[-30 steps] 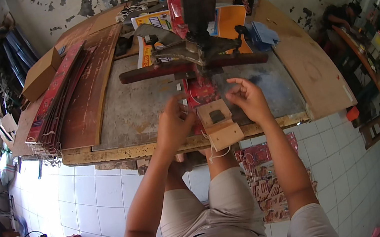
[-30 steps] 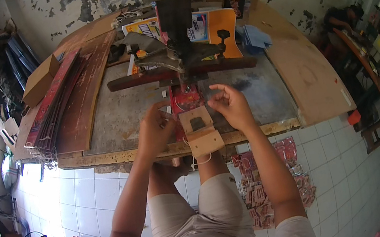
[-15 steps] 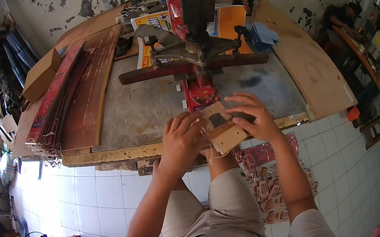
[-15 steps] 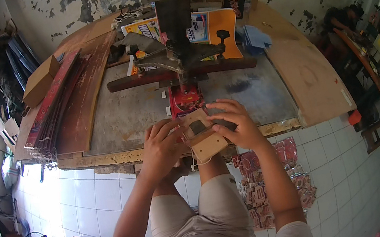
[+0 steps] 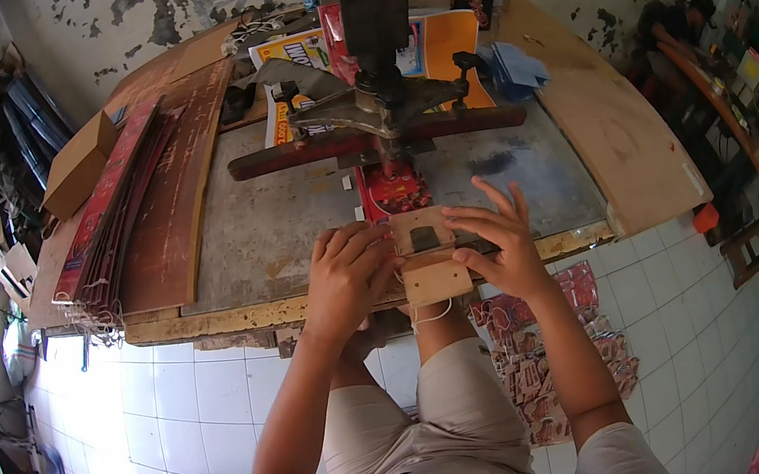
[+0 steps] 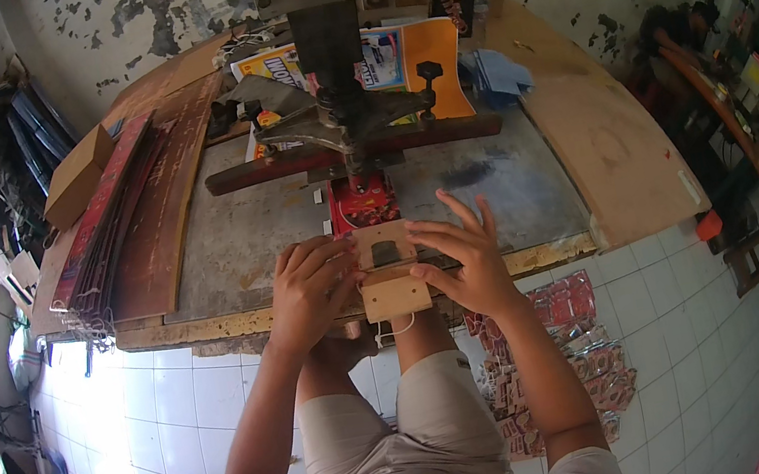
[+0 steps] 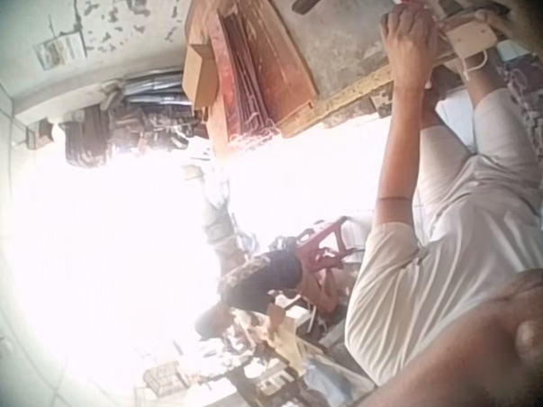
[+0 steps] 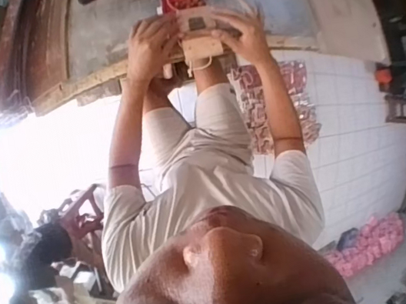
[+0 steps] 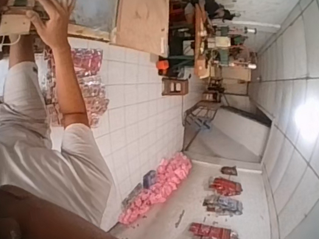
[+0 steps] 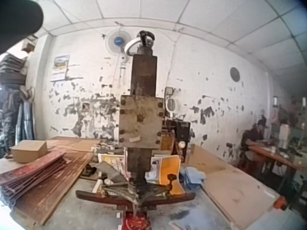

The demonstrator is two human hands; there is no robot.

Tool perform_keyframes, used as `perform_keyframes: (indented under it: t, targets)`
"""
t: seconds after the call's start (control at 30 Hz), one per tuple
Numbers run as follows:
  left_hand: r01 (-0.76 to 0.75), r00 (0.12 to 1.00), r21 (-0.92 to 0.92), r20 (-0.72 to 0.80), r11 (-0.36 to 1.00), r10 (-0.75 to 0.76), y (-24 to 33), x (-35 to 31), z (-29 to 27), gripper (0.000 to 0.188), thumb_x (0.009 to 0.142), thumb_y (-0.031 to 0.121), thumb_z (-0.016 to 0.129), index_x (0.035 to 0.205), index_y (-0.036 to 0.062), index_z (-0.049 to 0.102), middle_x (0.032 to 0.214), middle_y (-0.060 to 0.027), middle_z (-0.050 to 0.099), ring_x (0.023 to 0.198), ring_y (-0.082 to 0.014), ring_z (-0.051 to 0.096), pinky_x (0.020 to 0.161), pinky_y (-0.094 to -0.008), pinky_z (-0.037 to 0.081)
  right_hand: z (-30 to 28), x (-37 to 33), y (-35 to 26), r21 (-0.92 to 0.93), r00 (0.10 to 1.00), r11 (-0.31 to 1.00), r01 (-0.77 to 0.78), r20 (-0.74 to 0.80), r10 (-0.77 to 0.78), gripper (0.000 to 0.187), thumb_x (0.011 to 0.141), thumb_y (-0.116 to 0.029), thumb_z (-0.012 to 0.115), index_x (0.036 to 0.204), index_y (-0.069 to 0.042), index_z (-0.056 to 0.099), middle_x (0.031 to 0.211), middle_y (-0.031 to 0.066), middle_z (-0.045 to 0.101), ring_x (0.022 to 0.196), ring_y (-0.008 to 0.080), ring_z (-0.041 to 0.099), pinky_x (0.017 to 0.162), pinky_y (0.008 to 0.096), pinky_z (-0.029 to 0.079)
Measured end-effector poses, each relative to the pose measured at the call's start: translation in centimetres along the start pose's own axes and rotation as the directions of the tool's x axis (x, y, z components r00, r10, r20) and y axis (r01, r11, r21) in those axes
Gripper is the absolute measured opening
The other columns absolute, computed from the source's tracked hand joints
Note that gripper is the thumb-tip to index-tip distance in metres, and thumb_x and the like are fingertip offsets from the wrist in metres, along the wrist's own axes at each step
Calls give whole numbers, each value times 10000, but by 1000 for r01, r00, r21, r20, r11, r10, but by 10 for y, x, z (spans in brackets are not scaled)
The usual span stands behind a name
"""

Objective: The person places red packaging strips on a workbench and uses a wooden block to press them flat.

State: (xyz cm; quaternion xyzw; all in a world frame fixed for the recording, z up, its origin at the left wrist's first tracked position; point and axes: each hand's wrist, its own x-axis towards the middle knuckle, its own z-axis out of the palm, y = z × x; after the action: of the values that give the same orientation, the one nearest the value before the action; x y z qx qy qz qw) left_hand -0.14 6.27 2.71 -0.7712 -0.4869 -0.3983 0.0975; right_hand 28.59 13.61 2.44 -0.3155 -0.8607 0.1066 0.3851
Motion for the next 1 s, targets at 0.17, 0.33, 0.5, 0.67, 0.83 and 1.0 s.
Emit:
perform_keyframes:
  t: [0.17, 0.33, 0.5, 0.67, 0.83, 1.0]
  targets:
    - [-2, 1000, -23, -1, 1000, 2, -3, -3, 2, 305, 886, 192, 898, 1173, 105, 849, 1312, -17, 813, 1261, -259, 727, 1102, -471, 524, 3, -1, 2, 30, 1000, 999, 16, -3, -16, 434, 1019, -498, 824, 1265, -144, 867, 1461, -1, 781, 1642, 347, 452, 1369, 669, 130]
    - [27, 1000, -47, -14, 999, -28, 2, 0, 1, 288, 890, 186, 899, 1161, 98, 853, 1286, -19, 813, 1246, -270, 729, 1089, -474, 531, 3, -1, 4, 58, 999, 998, 31, -21, -30, 419, 1002, -474, 850, 1252, -138, 872, 1443, 8, 791, 1607, 344, 498, 1355, 641, 202]
    - [22, 1000, -64, -8, 998, -23, 3, 0, 1, 271, 893, 162, 897, 1155, 102, 862, 1249, -13, 810, 1223, -272, 732, 1082, -472, 537, 4, 0, 5, 101, 999, 994, 34, -27, -32, 396, 991, -447, 870, 1229, -130, 878, 1398, 9, 812, 1574, 332, 535, 1340, 600, 261]
    - [19, 1000, -62, -13, 998, -20, 2, -2, 1, 278, 889, 159, 900, 1162, 116, 870, 1251, -6, 812, 1217, -257, 733, 1069, -461, 544, 5, 1, 6, 120, 999, 992, 32, -24, -29, 388, 989, -423, 875, 1239, -126, 876, 1391, 11, 816, 1561, 324, 548, 1310, 567, 305]
    - [7, 999, -20, -43, 1000, -8, 1, -5, 3, 290, 891, 192, 907, 1174, 134, 877, 1252, 6, 819, 1198, -247, 739, 1050, -449, 549, 5, 0, 4, 128, 999, 991, 30, -19, -27, 383, 991, -393, 875, 1254, -115, 870, 1405, 10, 811, 1547, 322, 561, 1286, 540, 336]
    - [-5, 998, 5, -56, 1000, 5, 2, -4, 4, 293, 905, 229, 905, 1183, 141, 881, 1258, 14, 823, 1184, -244, 744, 1047, -449, 546, 5, -1, 4, 122, 999, 992, 29, -17, -27, 380, 997, -372, 871, 1273, -112, 867, 1432, 10, 798, 1540, 322, 569, 1282, 526, 342]
